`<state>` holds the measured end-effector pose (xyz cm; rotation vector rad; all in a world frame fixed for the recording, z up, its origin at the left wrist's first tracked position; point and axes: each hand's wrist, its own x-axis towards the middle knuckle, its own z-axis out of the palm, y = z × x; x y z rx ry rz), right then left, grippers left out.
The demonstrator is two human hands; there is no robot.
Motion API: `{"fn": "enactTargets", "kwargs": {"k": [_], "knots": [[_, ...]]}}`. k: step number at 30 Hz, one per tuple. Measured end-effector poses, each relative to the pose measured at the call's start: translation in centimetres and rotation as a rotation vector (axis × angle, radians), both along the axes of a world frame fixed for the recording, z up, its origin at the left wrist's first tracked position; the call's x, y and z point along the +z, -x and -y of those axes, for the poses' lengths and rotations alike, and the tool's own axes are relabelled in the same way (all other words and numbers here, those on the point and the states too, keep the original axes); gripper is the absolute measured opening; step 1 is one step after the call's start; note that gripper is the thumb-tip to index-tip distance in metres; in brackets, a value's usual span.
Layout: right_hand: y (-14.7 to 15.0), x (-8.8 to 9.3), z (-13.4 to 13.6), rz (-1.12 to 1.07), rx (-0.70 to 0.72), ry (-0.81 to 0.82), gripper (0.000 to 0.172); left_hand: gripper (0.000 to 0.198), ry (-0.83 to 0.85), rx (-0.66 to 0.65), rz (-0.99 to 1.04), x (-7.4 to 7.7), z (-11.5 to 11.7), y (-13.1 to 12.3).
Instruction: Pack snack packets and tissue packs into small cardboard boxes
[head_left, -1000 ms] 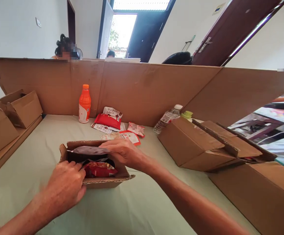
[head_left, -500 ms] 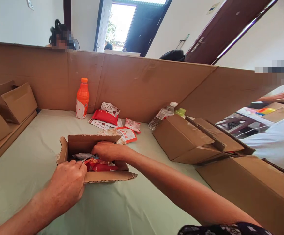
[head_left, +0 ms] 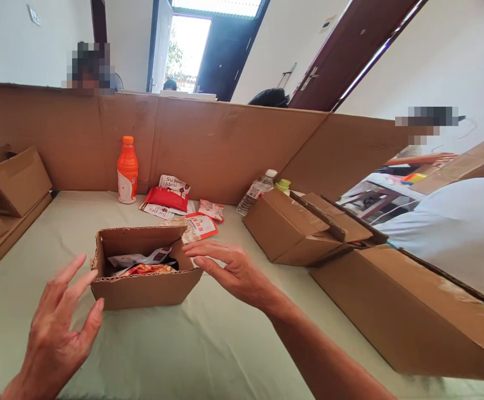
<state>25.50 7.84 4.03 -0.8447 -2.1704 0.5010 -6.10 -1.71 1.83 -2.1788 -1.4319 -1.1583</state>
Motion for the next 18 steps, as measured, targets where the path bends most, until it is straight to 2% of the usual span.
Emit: {"fn": "enactTargets", "kwargs": {"k": [3,6,13,18], "knots": [[0.8,-1.2,0.0,-0.046,0.003,0.019,0.024,0.037,0.076,0.039,0.075,-1.5,0.4,-0.1],[1.3,-2.3,0.1,-0.015,0.049,0.089,0.026,0.038,0.115,0.047,0.100,-2.4,0.3,-0.2],[1.7,-2.9,0.3,-0.047,0.057,0.248,0.028,0.028,0.146,0.046,0.188,-2.2,-1.0,-1.2],[2.0,-3.5,0.2,-0.067,0.020,0.289,0.029,0.040,0.321,0.108,0.320,-2.7,-1.7,-1.4]]}}
